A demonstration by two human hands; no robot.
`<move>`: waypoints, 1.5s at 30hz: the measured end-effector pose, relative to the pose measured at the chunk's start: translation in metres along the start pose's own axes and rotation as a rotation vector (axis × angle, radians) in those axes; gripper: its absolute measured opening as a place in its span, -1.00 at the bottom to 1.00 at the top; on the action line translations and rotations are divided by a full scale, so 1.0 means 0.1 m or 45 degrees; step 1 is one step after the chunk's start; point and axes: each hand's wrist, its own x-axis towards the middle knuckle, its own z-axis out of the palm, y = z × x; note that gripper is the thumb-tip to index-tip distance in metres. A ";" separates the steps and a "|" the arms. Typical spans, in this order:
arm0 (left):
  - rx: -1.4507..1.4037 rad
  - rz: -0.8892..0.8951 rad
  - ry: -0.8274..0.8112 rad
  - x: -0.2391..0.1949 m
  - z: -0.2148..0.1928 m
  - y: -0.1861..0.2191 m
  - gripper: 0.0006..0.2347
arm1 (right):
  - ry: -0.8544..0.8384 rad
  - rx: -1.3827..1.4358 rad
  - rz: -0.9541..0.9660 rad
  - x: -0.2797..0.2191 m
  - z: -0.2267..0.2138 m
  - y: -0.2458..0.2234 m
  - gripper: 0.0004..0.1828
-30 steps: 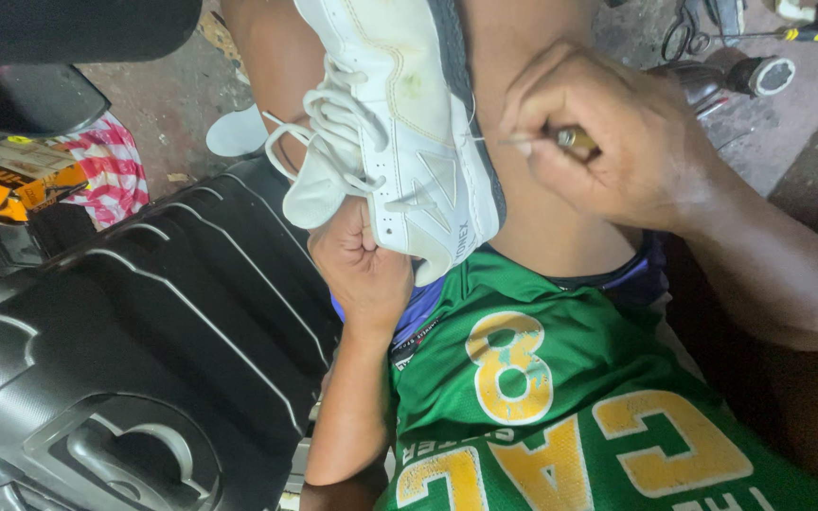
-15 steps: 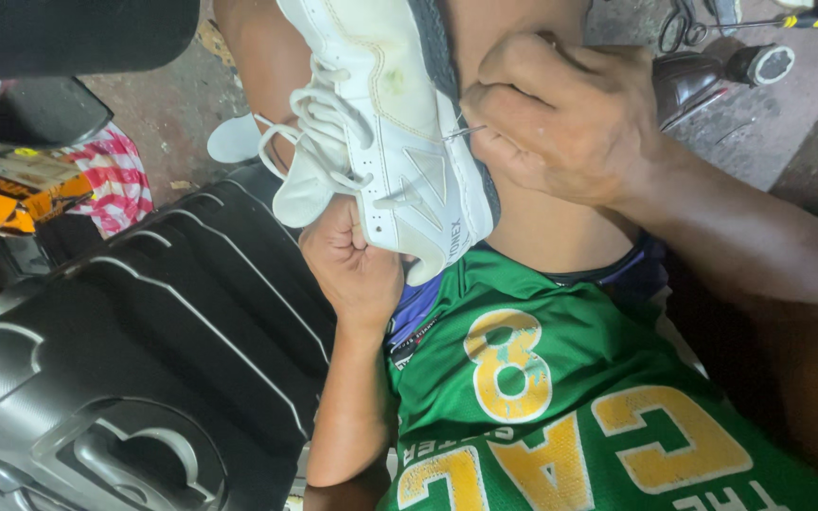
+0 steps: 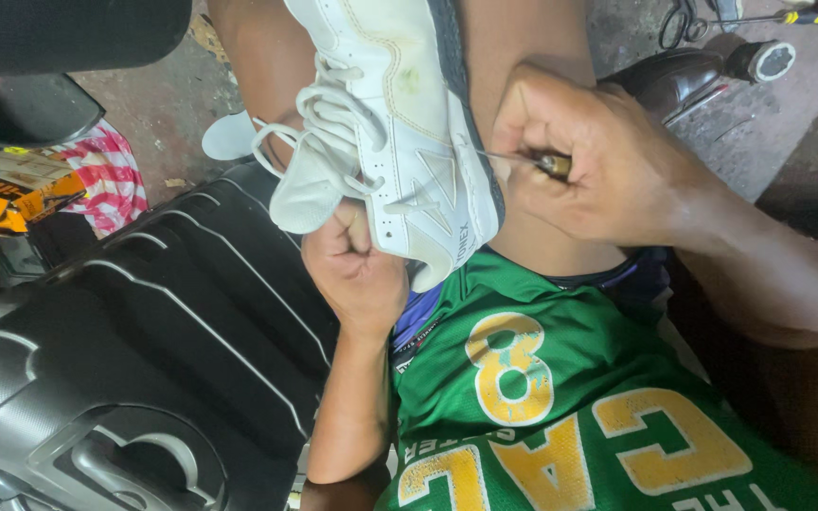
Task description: The person is repairing a white sneaker by hand-sewing the sole to the upper part. They use a needle and thread to stitch along the seam, pulling the thread tight after each stitch to secure the sole.
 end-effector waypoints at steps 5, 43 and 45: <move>0.157 0.228 -0.254 0.03 -0.05 0.13 -0.63 | -0.056 -0.200 0.007 -0.08 -0.06 -0.03 -0.72; 0.267 0.207 -0.383 0.17 -0.27 0.01 -0.81 | 0.459 0.663 -0.471 0.25 0.52 0.10 -0.83; -0.031 0.127 -0.575 0.21 -0.37 0.10 -0.66 | 0.388 0.780 -0.497 0.22 0.47 0.13 -0.79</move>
